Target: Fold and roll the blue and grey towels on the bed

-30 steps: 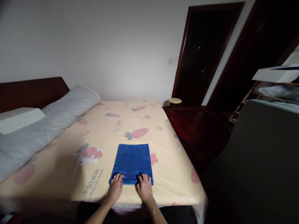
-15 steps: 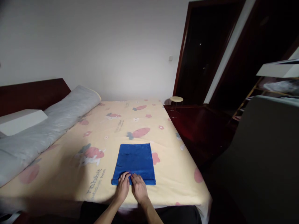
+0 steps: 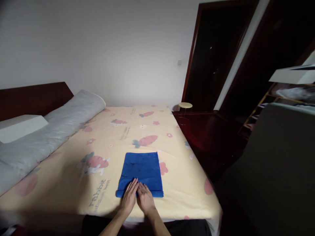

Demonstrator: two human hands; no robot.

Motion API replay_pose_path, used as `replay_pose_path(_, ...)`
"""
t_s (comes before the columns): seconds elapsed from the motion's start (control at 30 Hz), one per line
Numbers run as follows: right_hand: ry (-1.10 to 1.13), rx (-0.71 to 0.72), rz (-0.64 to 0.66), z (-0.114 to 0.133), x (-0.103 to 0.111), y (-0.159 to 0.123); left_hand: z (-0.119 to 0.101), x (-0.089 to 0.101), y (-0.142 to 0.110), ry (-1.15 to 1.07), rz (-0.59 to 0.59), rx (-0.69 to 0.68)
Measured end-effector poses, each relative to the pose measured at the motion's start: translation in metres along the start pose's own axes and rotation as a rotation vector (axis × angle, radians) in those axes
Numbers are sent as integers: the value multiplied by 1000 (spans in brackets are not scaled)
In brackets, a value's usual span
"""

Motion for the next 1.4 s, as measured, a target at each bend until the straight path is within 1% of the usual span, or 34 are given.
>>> replay_pose_path(0.07, 42, 19, 47, 8, -4, 7, 2, -1, -1, -16, 2, 41)
replay_pose_path(0.1, 42, -5, 48, 6, -3, 9, 5, -1, -2, -18, -1, 68)
replay_pose_path(0.17, 9, -94, 20, -5, 3, 9, 11, 1, -3, -19, -3, 85)
replay_pose_path(0.27, -73, -273, -51, -30, 15, 5, 14, 2, -2, -23, 39, -2)
replay_pose_path(0.33, -108, -329, -72, -40, 20, 3, 12, 0, 1, -18, 95, -80)
replay_pose_path(0.4, -113, -293, -69, -39, 20, 2, 10, -3, 3, -9, 148, -121)
replay_pose_path(0.47, -90, -187, -54, -28, 16, 3, 10, -6, 5, 0, 171, -116)
replay_pose_path(0.53, -53, -67, -19, -14, 9, 5, 13, -8, 6, 7, 162, -76)
replay_pose_path(0.57, -39, -33, -1, -10, 6, 6, 16, -9, 6, 10, 147, -40)
replay_pose_path(0.6, -31, -29, 10, -9, 4, 7, 21, -9, 6, 16, 127, 10)
replay_pose_path(0.67, -38, -102, 6, -17, 6, 8, 31, -7, 5, 35, 83, 127)
replay_pose_path(0.73, -70, -239, -22, -36, 13, 6, 39, -4, 4, 65, 56, 227)
replay_pose_path(0.8, -105, -346, -45, -56, 21, 2, 45, -2, 2, 94, 53, 297)
replay_pose_path(0.87, -131, -397, -71, -69, 28, -1, 46, 0, 0, 112, 54, 344)
replay_pose_path(0.9, -133, -392, -81, -70, 30, -2, 46, 1, 0, 117, 50, 356)
replay_pose_path(0.97, -106, -302, -69, -59, 29, 1, 45, 3, -1, 126, 26, 357)
replay_pose_path(1.1, 36, 27, 93, -7, 7, 18, 44, 2, -2, 130, -6, 311)
replay_pose_path(1.17, 89, 83, 154, 10, -3, 30, 47, -1, -3, 119, 6, 280)
replay_pose_path(1.23, 112, 41, 155, 12, -7, 43, 51, -6, -3, 102, 27, 256)
replay_pose_path(1.33, 89, -110, 85, -3, -4, 57, 58, -13, -2, 88, 56, 232)
replay_pose_path(1.4, 51, -196, 43, -15, -1, 58, 59, -17, 0, 106, 41, 215)
Point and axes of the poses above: each hand's wrist, its own y-axis towards the middle knuckle, its own x-axis out of the back of the hand, z = x × y, the point moved 6 cm from there along y, towards the middle knuckle, and after that the axes turned 5 degrees about x, right-handed, at the moved point
